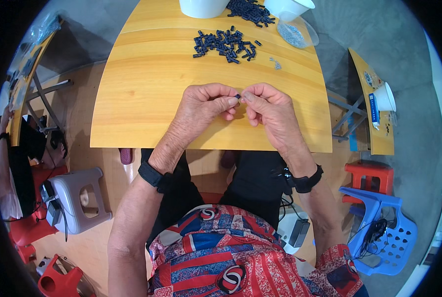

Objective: Assembling small black plastic components by inserting small metal pins into them at a production table.

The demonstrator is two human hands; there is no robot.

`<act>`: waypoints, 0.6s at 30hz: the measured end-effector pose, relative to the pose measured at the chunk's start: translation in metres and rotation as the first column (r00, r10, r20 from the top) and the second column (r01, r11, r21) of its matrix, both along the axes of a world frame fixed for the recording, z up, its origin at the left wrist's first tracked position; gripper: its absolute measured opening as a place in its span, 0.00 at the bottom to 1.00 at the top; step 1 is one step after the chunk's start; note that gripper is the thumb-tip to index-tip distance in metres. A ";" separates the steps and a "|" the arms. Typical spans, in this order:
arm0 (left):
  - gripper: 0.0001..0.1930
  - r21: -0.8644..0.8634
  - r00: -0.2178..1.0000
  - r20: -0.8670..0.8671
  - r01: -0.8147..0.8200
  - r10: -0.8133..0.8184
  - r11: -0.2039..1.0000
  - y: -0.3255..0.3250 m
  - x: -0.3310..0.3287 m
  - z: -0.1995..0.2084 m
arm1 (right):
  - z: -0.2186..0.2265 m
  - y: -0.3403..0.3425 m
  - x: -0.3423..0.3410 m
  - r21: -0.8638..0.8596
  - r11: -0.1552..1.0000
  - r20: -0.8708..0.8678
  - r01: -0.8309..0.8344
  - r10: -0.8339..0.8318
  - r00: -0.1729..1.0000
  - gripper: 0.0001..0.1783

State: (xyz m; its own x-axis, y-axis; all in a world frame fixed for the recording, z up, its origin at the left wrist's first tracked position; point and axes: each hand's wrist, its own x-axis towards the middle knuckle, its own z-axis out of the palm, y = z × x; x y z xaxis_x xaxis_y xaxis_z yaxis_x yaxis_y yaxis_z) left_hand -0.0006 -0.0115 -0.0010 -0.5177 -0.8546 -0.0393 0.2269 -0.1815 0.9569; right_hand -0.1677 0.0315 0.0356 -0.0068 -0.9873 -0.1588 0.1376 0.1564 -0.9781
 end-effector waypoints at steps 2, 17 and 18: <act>0.07 0.012 0.999 -0.017 -0.028 0.028 1.000 0.001 -0.001 0.002 | -0.003 -0.001 0.002 -0.019 1.000 0.002 -0.002 0.002 1.000 0.06; 0.08 0.003 0.998 0.055 -0.015 0.015 1.000 0.001 0.001 0.002 | -0.010 -0.007 0.008 -0.123 0.989 -0.120 0.083 -0.098 0.988 0.06; 0.08 0.003 0.998 0.055 -0.015 0.015 1.000 0.001 0.001 0.002 | -0.010 -0.007 0.008 -0.130 0.988 -0.137 0.086 -0.104 0.985 0.06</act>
State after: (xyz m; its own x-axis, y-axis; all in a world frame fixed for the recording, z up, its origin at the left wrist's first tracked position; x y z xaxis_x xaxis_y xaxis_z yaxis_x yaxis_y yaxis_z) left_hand 0.0001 -0.0106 0.0014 -0.5017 -0.8622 -0.0703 0.1769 -0.1818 0.9673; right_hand -0.1595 0.0246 0.0253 -0.1155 -0.9929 -0.0271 0.0038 0.0268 -0.9996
